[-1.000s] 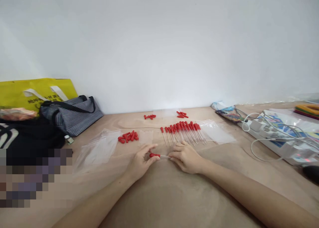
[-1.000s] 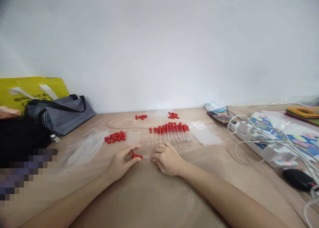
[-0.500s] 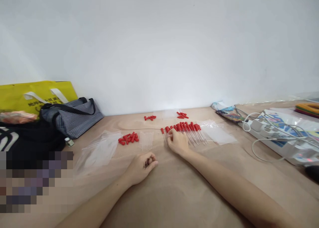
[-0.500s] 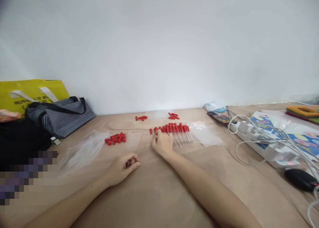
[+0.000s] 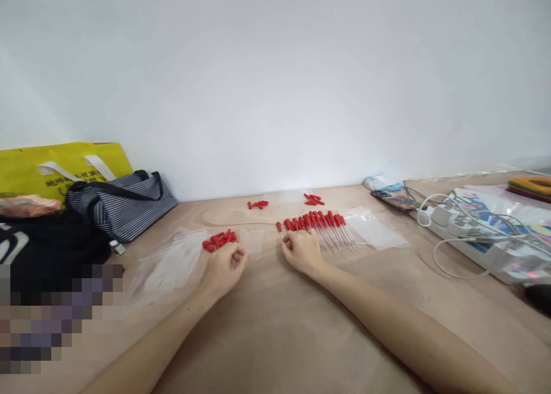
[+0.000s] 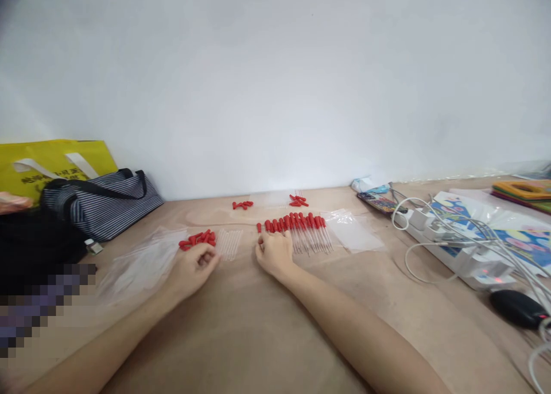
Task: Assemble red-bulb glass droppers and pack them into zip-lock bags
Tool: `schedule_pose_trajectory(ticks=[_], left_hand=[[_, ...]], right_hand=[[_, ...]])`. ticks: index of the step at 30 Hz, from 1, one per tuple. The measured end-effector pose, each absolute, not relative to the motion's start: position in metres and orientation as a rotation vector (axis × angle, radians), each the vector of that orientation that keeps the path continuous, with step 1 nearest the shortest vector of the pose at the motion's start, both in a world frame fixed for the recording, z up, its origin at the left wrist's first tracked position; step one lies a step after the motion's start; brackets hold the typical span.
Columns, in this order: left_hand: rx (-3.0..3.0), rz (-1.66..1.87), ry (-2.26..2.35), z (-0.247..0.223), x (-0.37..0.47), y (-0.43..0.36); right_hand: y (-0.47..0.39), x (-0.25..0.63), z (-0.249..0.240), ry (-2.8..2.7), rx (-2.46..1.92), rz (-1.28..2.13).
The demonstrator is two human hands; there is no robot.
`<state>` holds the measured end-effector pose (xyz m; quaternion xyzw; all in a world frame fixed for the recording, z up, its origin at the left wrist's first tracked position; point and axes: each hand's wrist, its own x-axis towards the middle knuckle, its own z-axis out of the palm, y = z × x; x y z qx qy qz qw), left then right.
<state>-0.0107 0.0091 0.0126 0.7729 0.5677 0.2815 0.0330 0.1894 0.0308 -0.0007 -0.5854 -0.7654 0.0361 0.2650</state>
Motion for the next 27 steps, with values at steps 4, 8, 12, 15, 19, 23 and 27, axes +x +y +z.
schedule_pose_trajectory(ticks=[4, 8, 12, 15, 19, 23, 27], left_hand=[[2.437, 0.774, 2.17, 0.023, -0.037, 0.044], [2.384, 0.627, 2.369, 0.019, -0.046, 0.059], [2.383, 0.545, 2.393, 0.012, -0.042, 0.058], [2.379, 0.513, 2.409, 0.011, -0.04, 0.057], [2.374, 0.514, 2.432, 0.011, -0.039, 0.058], [2.392, 0.577, 2.429, 0.019, -0.036, 0.053], [2.545, 0.841, 2.152, 0.027, -0.021, 0.032]], right_hand=[[0.038, 0.163, 0.006, -2.052, -1.652, 0.174], [0.051, 0.136, 0.01, -1.993, -1.841, 0.291], [0.06, 0.125, 0.011, -1.996, -1.918, 0.328], [0.063, 0.124, 0.01, -2.005, -1.938, 0.347], [0.065, 0.122, 0.009, -2.016, -1.956, 0.386], [0.065, 0.121, 0.013, -2.012, -1.95, 0.414], [0.056, 0.136, 0.021, -2.055, -1.867, 0.413]])
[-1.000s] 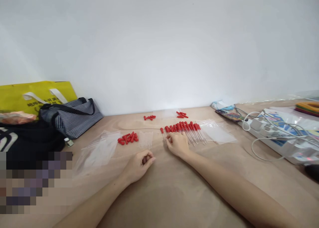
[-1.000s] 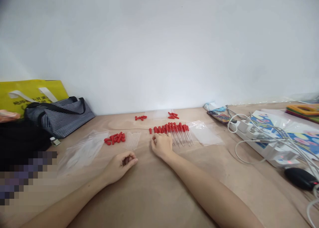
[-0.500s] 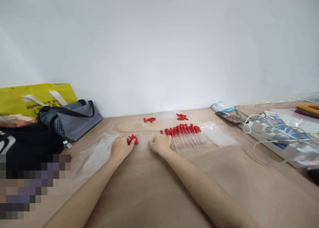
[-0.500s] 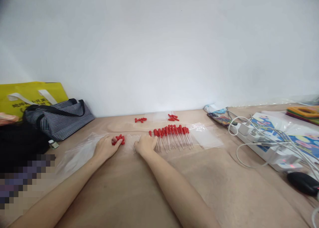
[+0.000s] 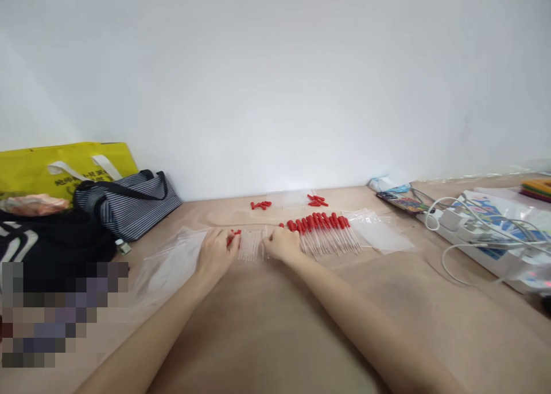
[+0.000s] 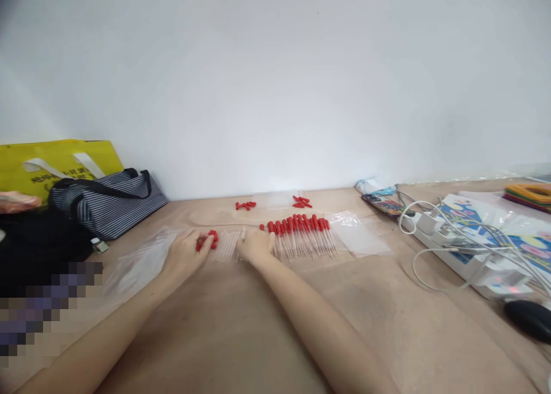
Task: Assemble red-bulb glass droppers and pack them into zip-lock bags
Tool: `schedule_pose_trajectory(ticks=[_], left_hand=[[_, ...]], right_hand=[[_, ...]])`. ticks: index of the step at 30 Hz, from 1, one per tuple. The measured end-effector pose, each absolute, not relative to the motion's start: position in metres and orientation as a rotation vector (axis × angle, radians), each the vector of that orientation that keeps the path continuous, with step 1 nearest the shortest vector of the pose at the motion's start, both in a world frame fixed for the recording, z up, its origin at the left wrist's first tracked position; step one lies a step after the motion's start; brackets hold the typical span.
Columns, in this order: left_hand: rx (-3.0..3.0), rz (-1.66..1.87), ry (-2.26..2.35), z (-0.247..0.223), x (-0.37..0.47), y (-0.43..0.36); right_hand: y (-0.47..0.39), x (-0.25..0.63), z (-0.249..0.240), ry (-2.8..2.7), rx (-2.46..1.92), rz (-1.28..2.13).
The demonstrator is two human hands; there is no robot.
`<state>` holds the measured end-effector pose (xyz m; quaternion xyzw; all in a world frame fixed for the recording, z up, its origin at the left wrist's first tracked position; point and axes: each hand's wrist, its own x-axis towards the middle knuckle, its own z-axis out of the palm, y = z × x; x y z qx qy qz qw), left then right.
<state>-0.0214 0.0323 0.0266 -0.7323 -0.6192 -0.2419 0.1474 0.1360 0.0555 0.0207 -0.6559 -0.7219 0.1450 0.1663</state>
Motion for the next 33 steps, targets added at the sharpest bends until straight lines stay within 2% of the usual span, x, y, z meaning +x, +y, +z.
schedule_pose_trajectory(ticks=[4, 10, 18, 33], left_hand=[[-2.472, -0.842, -1.595, 0.017, 0.005, 0.0], [-2.881, -0.952, -1.662, -0.005, 0.027, -0.023], [-3.044, -0.987, -1.576, -0.003, 0.024, -0.019], [-3.02, -1.019, -1.714, -0.002, 0.028, -0.017]], right_hand=[[0.035, 0.177, 0.017, -2.093, -1.567, 0.355], [0.007, 0.239, -0.011, -2.245, -0.966, 0.32], [-0.006, 0.241, -0.018, -2.297, -0.912, 0.365], [-0.009, 0.238, -0.021, -2.416, -0.819, 0.244]])
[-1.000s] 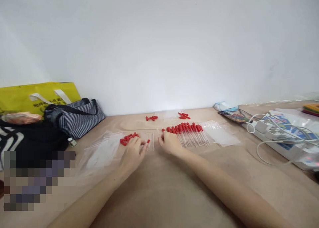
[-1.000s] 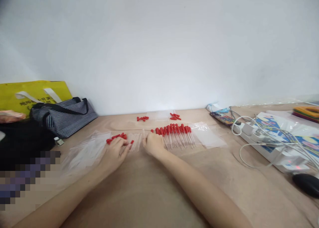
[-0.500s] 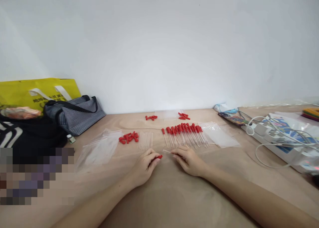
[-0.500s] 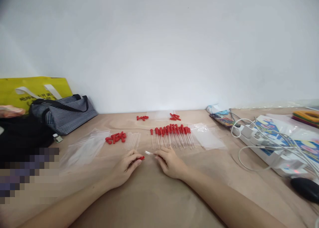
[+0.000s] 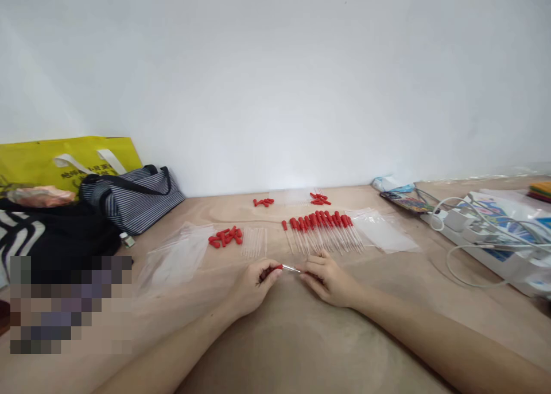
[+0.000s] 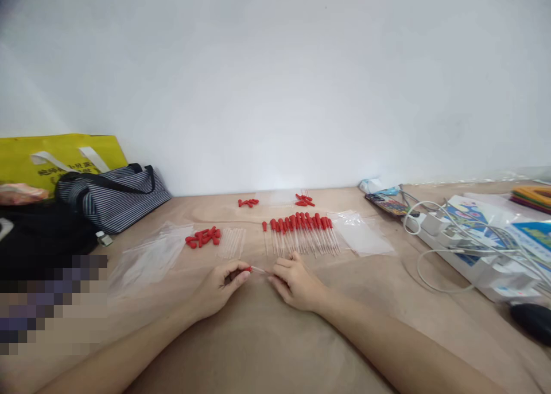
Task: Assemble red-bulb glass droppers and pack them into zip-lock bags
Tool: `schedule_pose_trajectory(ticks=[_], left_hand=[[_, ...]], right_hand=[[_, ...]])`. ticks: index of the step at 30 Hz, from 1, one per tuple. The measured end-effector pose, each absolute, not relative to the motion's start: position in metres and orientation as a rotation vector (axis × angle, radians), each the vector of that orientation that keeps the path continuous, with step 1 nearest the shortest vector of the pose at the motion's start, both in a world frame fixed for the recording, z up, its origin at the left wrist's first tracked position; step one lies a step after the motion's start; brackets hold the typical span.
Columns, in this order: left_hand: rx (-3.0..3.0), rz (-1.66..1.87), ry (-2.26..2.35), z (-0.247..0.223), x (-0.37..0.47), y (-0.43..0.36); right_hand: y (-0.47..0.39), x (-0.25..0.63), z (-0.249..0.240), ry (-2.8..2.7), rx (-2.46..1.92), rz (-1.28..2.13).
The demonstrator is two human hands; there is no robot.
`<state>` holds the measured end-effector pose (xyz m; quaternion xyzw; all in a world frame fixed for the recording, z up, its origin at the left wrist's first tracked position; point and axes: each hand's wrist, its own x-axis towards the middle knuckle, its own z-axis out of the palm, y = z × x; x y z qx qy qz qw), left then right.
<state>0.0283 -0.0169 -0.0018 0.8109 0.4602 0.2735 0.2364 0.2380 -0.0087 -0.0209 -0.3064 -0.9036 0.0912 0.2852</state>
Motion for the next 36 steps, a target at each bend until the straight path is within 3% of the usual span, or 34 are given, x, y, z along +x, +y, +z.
schedule_pose_trajectory(ticks=[8, 19, 36], left_hand=[[2.253, 0.9, 1.184, -0.003, 0.029, -0.019], [2.567, 0.782, 1.039, -0.003, 0.028, -0.026], [2.543, 0.812, 1.047, -0.001, 0.027, -0.023]], right_hand=[[-0.009, 0.238, -0.02, -2.418, -0.731, 0.302], [-0.008, 0.243, -0.017, -2.519, -0.704, 0.073], [-0.014, 0.232, -0.007, -2.512, -0.824, 0.287]])
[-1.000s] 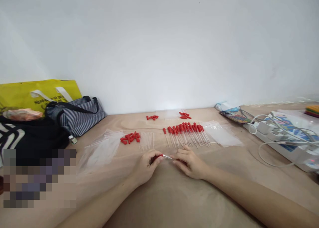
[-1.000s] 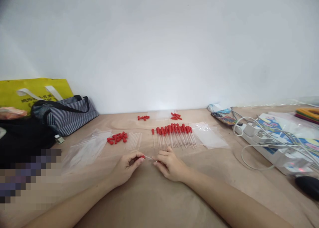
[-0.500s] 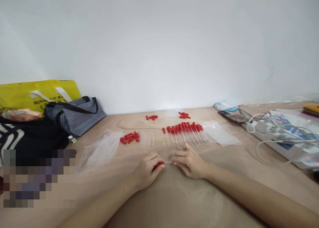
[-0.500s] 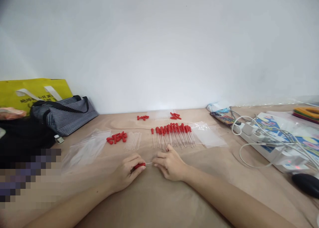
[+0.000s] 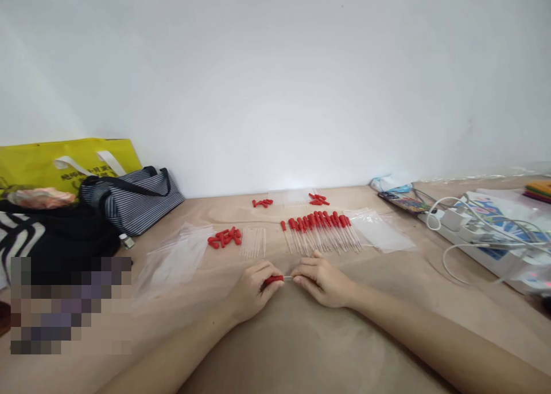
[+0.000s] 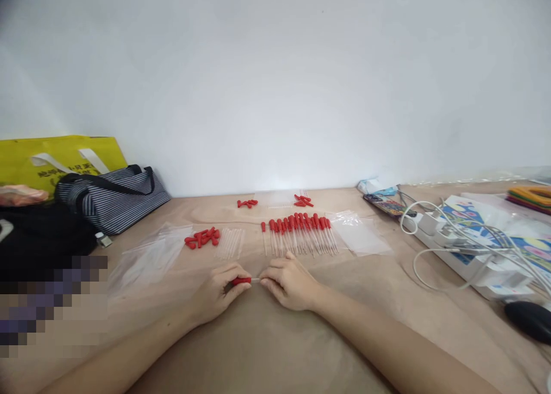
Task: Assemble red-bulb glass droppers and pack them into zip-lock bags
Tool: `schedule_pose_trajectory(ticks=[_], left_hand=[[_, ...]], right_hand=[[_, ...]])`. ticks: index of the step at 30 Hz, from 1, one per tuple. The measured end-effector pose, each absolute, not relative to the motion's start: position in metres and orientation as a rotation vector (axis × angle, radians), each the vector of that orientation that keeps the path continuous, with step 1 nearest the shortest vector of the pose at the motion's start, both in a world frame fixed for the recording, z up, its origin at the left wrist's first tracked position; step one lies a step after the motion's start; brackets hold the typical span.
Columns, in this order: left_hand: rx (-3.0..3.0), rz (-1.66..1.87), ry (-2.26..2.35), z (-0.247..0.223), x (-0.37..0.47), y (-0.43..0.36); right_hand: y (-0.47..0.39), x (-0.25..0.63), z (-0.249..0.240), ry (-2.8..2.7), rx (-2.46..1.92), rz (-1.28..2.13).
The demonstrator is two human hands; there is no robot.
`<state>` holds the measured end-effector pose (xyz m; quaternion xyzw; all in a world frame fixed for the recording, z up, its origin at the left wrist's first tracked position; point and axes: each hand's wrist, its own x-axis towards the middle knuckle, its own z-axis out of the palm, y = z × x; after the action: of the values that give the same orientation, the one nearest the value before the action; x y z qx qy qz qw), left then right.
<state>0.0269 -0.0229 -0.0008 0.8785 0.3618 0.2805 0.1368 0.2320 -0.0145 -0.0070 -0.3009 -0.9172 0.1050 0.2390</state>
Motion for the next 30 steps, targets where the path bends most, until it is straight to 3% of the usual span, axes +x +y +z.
schedule_pose_trajectory(ticks=[5, 10, 16, 30], left_hand=[[2.51, 0.82, 1.063, -0.003, 0.024, -0.02], [2.367, 1.15, 1.501, -0.012, 0.015, -0.017], [2.431, 0.627, 1.361, -0.006, 0.01, -0.019], [2.365, 0.57, 1.387, 0.0, 0.012, -0.023]], right_hand=[[-0.013, 0.237, -0.004, -2.572, -0.847, 0.153], [-0.001, 0.237, -0.005, -2.345, -1.027, 0.366], [0.033, 0.217, -0.002, -1.91, -1.453, 0.361], [0.049, 0.181, -0.007, -2.034, -1.701, 0.152]])
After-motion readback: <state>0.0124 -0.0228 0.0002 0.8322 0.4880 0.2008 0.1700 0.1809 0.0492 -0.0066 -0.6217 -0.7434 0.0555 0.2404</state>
